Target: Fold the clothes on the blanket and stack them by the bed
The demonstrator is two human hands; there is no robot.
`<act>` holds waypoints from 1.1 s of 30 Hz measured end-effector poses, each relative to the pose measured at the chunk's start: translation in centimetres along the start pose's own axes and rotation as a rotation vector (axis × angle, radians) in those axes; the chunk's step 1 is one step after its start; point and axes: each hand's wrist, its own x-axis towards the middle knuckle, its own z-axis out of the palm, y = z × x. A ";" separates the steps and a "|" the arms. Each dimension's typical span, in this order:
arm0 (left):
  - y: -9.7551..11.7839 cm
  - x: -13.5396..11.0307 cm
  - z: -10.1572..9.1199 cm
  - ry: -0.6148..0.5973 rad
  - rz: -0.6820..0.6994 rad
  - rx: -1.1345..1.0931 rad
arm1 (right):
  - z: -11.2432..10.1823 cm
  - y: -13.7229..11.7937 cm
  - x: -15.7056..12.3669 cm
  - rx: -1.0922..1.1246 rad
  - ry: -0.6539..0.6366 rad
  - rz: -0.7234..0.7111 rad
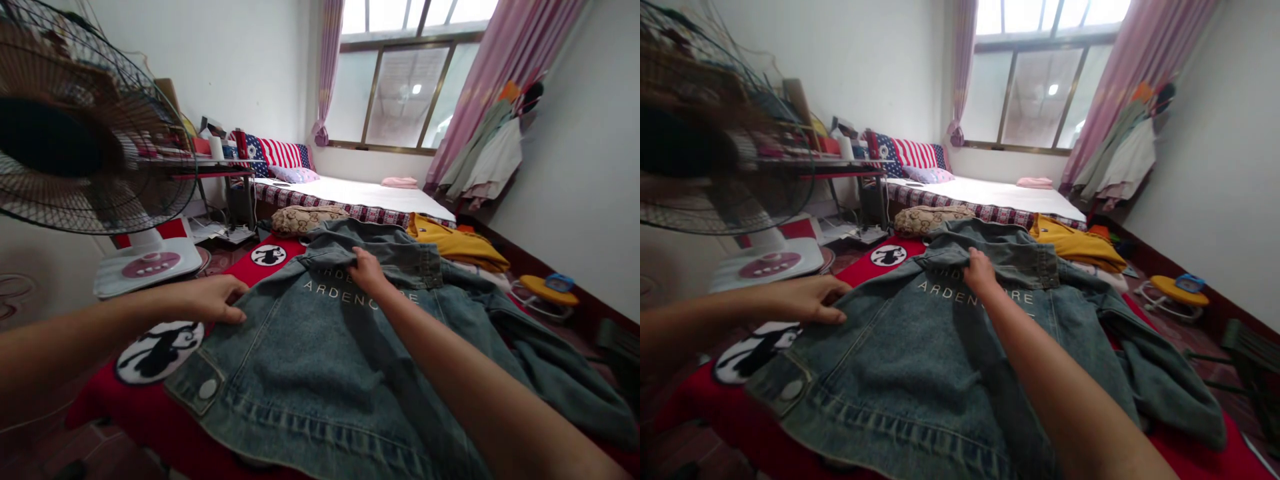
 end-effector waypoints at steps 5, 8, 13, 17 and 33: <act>7.9 -0.2 -1.9 0.003 0.137 -0.070 | -4.8 2.4 4.3 0.025 0.343 0.069; 11.5 0.8 0.0 -0.003 0.255 -0.048 | -6.4 4.7 4.8 0.038 0.466 0.181; 12.8 5.1 9.5 0.052 0.355 -0.116 | -3.1 9.3 0.9 0.058 0.488 0.316; 11.7 8.0 14.6 -0.131 0.295 -0.124 | 0.8 12.4 -2.0 0.100 0.369 0.349; 9.0 22.0 10.3 0.552 0.122 0.439 | -1.1 12.3 -3.7 0.230 0.667 0.392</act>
